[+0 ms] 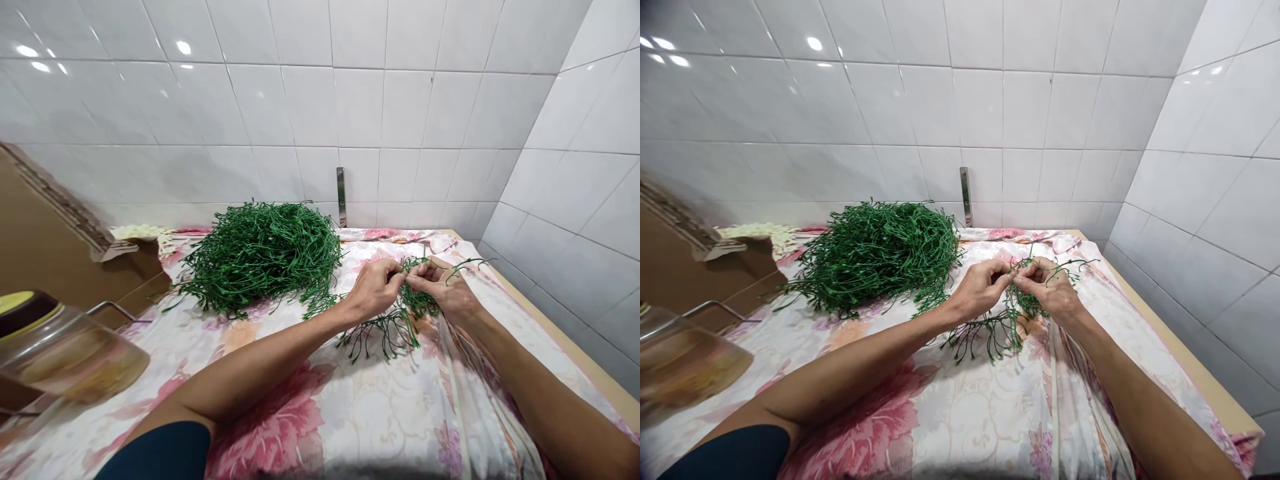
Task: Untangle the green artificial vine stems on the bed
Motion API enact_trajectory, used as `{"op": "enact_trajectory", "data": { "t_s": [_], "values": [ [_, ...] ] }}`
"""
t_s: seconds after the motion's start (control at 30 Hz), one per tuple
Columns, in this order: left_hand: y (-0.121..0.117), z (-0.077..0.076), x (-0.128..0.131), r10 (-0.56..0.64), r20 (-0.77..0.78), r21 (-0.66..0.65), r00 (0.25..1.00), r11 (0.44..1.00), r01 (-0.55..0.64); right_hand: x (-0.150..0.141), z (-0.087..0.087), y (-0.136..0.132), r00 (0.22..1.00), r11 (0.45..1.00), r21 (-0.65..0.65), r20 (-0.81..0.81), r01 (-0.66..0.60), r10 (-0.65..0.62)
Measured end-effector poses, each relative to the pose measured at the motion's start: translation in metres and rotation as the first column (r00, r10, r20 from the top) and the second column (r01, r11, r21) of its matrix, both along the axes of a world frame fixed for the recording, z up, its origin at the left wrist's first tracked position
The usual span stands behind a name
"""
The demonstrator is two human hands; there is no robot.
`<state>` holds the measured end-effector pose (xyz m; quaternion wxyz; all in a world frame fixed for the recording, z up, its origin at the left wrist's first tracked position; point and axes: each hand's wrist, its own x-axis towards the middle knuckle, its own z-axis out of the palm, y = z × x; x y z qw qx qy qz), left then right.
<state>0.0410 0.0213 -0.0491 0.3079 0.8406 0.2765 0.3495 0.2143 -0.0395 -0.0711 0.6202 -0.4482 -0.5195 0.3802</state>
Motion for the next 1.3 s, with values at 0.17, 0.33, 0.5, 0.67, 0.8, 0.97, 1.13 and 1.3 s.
{"op": "enact_trajectory", "data": {
  "t_s": [0.17,0.33,0.5,0.67,0.8,0.97,1.13,1.3],
  "values": [
    [0.005,-0.005,0.004,-0.029,0.101,-0.194,0.994,0.980,0.048,-0.002,0.002,0.002,0.998,1.000,-0.020,-0.059,0.007,-0.008],
    [0.001,-0.007,0.009,-0.021,0.298,-0.269,0.954,0.957,0.105,-0.004,0.003,0.003,0.983,0.999,-0.046,-0.184,-0.026,0.017],
    [0.003,-0.015,0.010,-0.005,0.297,-0.221,0.955,0.972,0.074,-0.010,0.000,0.004,0.978,0.998,-0.048,-0.205,-0.046,0.035],
    [0.009,-0.016,0.007,0.070,0.205,-0.244,0.976,0.970,-0.018,-0.017,-0.009,0.006,0.999,1.000,0.001,-0.038,0.030,-0.030],
    [0.012,-0.017,0.009,0.132,0.152,-0.305,0.979,0.949,-0.081,-0.022,-0.014,0.004,0.936,0.962,0.193,0.258,0.193,-0.240],
    [0.027,-0.031,0.012,0.201,0.111,-0.318,0.973,0.935,-0.157,-0.032,-0.015,-0.003,0.683,0.877,0.465,0.601,0.124,-0.415],
    [0.058,-0.032,0.004,0.311,0.156,-0.343,0.938,0.907,-0.244,-0.039,-0.009,-0.007,0.720,0.868,0.480,0.647,-0.126,-0.253],
    [0.067,-0.016,-0.005,0.176,0.249,-0.395,0.952,0.916,-0.065,-0.004,0.004,-0.004,0.838,0.867,0.397,0.323,0.303,-0.440]
  ]
}}
